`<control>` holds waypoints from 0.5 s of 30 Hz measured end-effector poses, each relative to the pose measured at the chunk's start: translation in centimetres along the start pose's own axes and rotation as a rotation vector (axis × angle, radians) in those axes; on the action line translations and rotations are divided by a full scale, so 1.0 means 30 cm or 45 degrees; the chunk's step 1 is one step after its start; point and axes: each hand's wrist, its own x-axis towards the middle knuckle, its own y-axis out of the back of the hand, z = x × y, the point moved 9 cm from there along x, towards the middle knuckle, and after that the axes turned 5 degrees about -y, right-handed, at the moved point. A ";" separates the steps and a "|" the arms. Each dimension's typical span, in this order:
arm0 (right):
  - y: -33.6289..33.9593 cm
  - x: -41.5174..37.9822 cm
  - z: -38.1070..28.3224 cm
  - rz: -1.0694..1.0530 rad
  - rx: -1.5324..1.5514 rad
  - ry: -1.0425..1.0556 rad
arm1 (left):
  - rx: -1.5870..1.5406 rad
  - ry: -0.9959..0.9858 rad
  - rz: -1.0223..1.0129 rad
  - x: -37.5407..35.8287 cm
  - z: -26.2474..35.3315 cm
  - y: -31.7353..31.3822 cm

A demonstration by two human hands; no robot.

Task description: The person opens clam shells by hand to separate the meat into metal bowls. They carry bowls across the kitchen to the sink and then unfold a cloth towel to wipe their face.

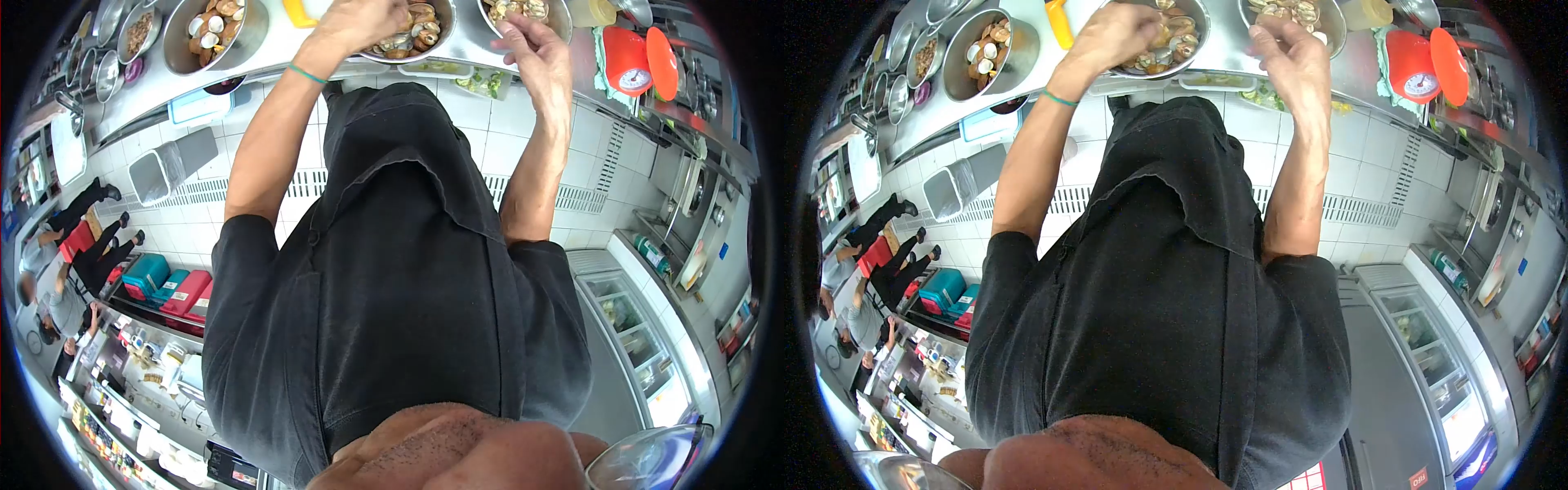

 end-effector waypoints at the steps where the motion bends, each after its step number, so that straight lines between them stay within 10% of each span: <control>1: -0.022 -0.009 0.015 -0.030 0.024 -0.021 | -0.128 0.058 0.074 -0.004 -0.063 -0.007; 5: -0.165 -0.018 0.020 -0.242 0.107 -0.052 | -0.257 0.155 0.040 -0.040 -0.054 0.051; 12: -0.376 -0.022 -0.045 -0.599 0.711 -0.174 | -0.257 -0.440 0.610 -0.181 0.091 0.113; 15: -0.389 -0.003 -0.036 -0.577 0.728 -0.111 | -0.657 -0.220 0.629 -0.207 0.013 0.064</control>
